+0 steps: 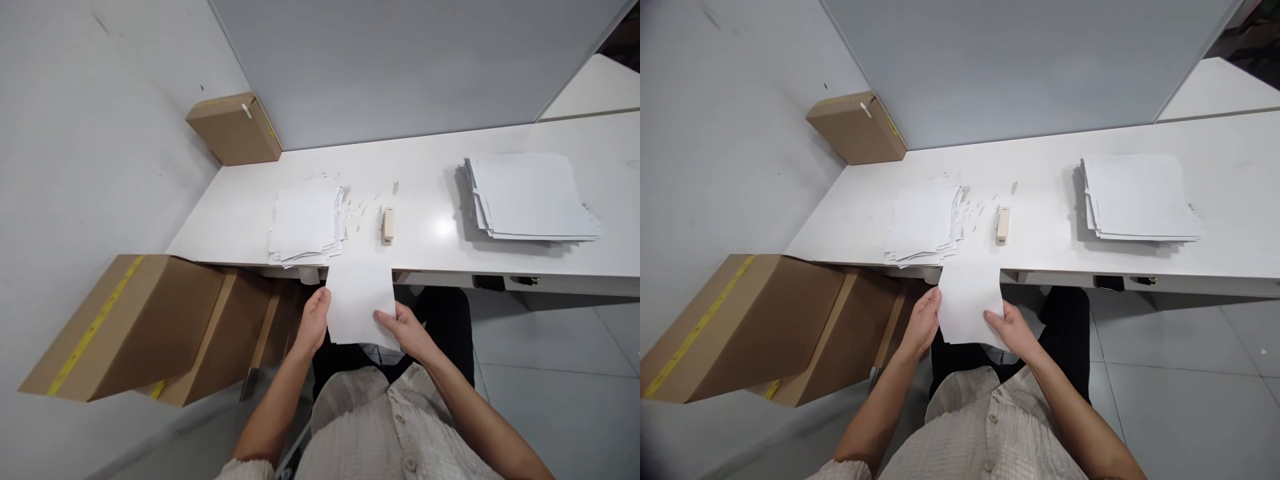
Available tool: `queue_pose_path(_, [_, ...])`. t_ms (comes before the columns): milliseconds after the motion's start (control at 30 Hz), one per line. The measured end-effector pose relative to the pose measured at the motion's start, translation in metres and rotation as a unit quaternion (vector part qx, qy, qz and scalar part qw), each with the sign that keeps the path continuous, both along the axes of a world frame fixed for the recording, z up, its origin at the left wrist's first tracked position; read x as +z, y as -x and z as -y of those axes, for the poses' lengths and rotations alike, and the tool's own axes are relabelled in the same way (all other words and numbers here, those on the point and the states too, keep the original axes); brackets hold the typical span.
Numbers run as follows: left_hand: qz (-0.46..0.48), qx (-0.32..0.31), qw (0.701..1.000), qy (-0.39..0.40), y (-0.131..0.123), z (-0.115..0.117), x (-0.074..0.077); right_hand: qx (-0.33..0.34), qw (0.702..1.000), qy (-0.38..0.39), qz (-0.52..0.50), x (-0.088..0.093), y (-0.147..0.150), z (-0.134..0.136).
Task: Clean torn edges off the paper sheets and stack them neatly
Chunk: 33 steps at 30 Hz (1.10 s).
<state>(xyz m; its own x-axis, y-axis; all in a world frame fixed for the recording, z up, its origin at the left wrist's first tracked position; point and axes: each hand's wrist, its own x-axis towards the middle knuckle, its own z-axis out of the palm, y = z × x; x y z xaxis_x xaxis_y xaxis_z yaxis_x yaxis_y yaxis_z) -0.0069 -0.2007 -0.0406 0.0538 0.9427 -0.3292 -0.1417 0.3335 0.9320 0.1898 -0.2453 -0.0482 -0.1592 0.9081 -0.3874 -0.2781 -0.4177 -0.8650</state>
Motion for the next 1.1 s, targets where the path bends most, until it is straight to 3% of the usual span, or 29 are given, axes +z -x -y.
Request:
queue_pose_path(200, [-0.052, 0.049, 0.975, -0.21, -0.025, -0.025, 0.041, -0.087, 0.975, -0.14, 0.147, 0.037, -0.022, -0.029])
queue_pose_path(400, [-0.063, 0.057, 0.938, -0.337, -0.051, -0.062, 0.076, -0.159, 0.944, -0.232, 0.171, 0.073, -0.043, -0.073])
queue_pose_path(500, [-0.083, 0.047, 0.929, -0.359, -0.061, -0.073, 0.078, -0.163, 0.938, -0.258, 0.165, 0.071, -0.048, -0.086])
queue_pose_path(733, [-0.061, 0.014, 0.931, -0.36, -0.066, -0.081, 0.064, -0.148, 0.949, -0.248, 0.123, 0.049, -0.051, -0.095])
queue_pose_path(1100, [-0.077, 0.05, 0.952, -0.291, -0.062, -0.075, 0.07, -0.146, 0.945, -0.222, 0.189, 0.06, -0.052, -0.083])
